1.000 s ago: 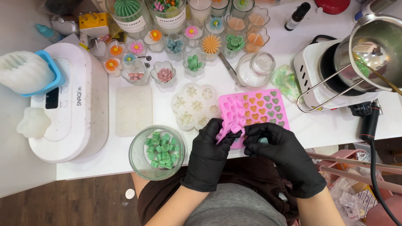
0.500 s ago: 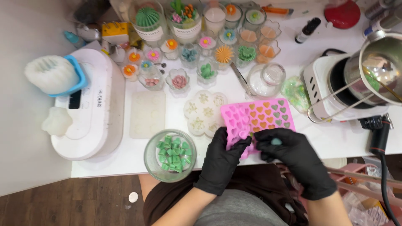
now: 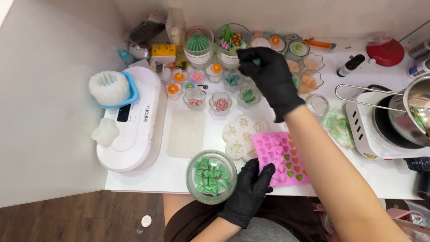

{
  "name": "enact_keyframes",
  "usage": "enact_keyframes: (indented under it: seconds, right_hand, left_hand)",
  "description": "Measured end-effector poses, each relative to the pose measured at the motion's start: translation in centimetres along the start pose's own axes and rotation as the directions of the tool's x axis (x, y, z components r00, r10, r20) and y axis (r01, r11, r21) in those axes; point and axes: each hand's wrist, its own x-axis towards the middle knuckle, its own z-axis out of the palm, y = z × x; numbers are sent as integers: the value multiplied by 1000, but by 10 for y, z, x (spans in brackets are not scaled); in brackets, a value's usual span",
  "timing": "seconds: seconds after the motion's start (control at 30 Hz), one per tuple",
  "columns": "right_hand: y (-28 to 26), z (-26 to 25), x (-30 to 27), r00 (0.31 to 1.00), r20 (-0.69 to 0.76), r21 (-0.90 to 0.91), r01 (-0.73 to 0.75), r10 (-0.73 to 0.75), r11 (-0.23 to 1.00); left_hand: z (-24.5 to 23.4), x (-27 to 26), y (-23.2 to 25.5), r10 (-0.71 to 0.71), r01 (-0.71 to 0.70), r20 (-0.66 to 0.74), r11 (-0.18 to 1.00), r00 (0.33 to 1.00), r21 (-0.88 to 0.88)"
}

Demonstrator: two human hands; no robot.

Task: Remove heart-shaped wax melts from a mold and place them into a jar, then pour melted wax into flower-shaped molds.

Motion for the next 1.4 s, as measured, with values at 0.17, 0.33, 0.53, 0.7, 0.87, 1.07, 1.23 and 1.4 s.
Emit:
enact_keyframes:
  seconds: [0.17,0.33,0.53,0.7,0.87,1.07,1.23,1.4]
  right_hand:
    - [6,14,28,939,94,-366,343,-332,865]
    - [-16,1,-9,989,0,-114,148,-149,982]
    - [-35,-33,-94,987,89,-71,139,-132,988]
    - [-18,-64,-168,982,169,-222,120,-83,968]
    - [31,-83,-217,984,-19,-219,-179,179,959]
    - [61,-89,-236,999,10,-244,45,-44,969]
    - [61,-84,-223,966,180,-550,254,-184,796]
    - [53,-80,-215,889,372,-595,450,-268,666]
  left_hand:
    - [1,0,8,-23,23,-11,999,1000,34]
    - [10,-5,25,2,5,-41,988,999,156]
    - [15,8,-39,242,-228,9,900,970,372]
    - [28,8,-7,198,-233,154,938,968,257]
    - [27,15,34,293,-158,-37,614,955,773]
    - [28,13,22,687,-377,60,321,724,869]
    - [28,11,20,694,-388,94,281,714,878]
    - [27,11,17,678,-421,152,251,719,871]
